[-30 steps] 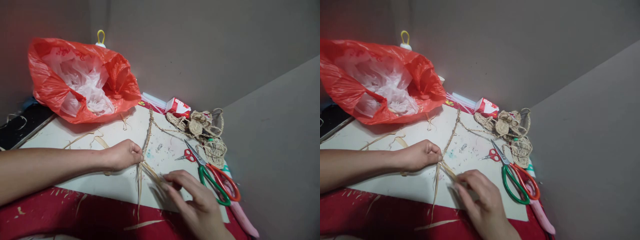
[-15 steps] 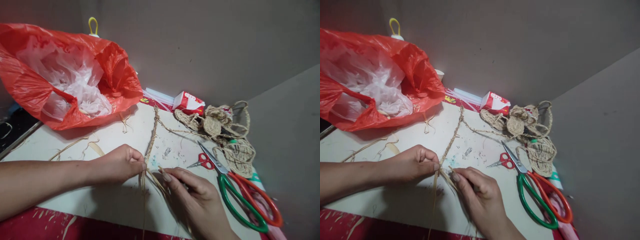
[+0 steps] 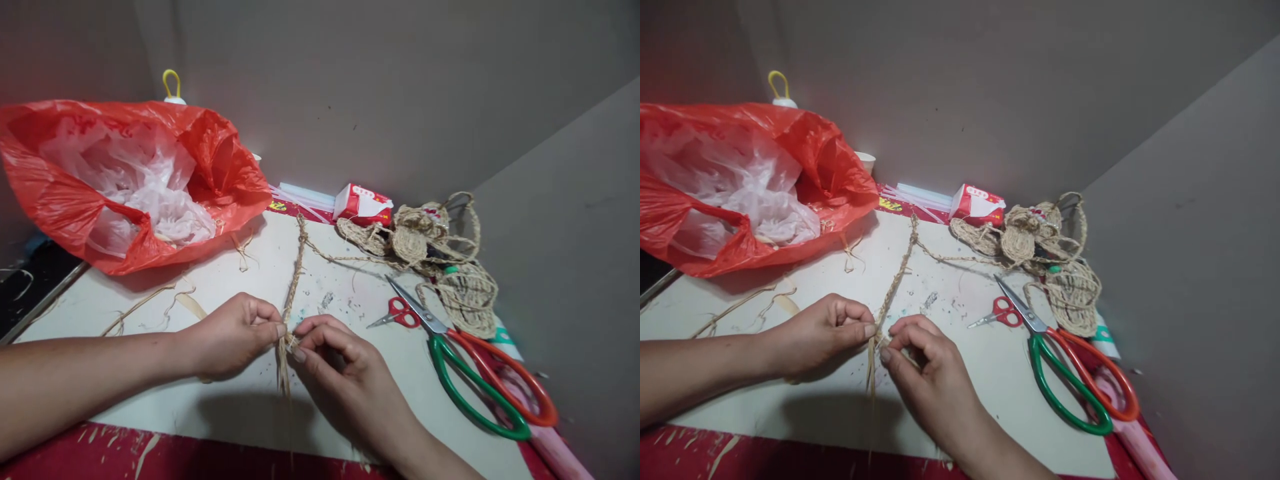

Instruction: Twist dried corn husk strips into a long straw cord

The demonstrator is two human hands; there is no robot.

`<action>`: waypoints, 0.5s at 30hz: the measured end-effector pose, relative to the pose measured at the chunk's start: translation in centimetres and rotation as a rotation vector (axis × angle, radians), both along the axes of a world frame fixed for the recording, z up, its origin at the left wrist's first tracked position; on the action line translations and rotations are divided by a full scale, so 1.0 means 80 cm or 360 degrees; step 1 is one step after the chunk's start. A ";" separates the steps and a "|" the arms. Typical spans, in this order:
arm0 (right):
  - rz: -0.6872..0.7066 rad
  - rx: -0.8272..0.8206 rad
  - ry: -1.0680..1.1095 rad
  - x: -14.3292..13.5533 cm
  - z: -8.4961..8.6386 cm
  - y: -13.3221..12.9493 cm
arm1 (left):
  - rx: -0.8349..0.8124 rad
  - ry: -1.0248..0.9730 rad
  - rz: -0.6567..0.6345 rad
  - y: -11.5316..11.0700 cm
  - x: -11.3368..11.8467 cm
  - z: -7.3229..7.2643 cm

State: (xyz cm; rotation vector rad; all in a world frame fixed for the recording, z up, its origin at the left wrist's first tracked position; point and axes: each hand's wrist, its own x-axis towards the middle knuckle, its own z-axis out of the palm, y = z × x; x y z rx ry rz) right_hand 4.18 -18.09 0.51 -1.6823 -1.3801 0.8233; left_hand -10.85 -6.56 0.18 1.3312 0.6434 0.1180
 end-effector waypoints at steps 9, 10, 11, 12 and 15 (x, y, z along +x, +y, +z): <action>0.0016 0.0041 -0.0075 0.001 -0.013 0.005 | 0.0017 0.0039 -0.0046 -0.002 0.001 0.005; 0.0016 0.0033 -0.0105 0.001 -0.014 0.006 | 0.0013 0.0060 -0.0052 -0.003 0.001 0.006; 0.0017 0.0027 -0.0138 0.001 -0.015 0.006 | 0.0012 0.0077 -0.0056 -0.003 0.001 0.007; 0.0013 0.0025 -0.0172 0.001 -0.016 0.006 | 0.0019 0.0083 -0.0059 -0.003 0.001 0.008; 0.0025 0.0054 -0.0248 0.000 -0.016 0.005 | 0.0053 0.0062 -0.0068 -0.004 0.002 0.007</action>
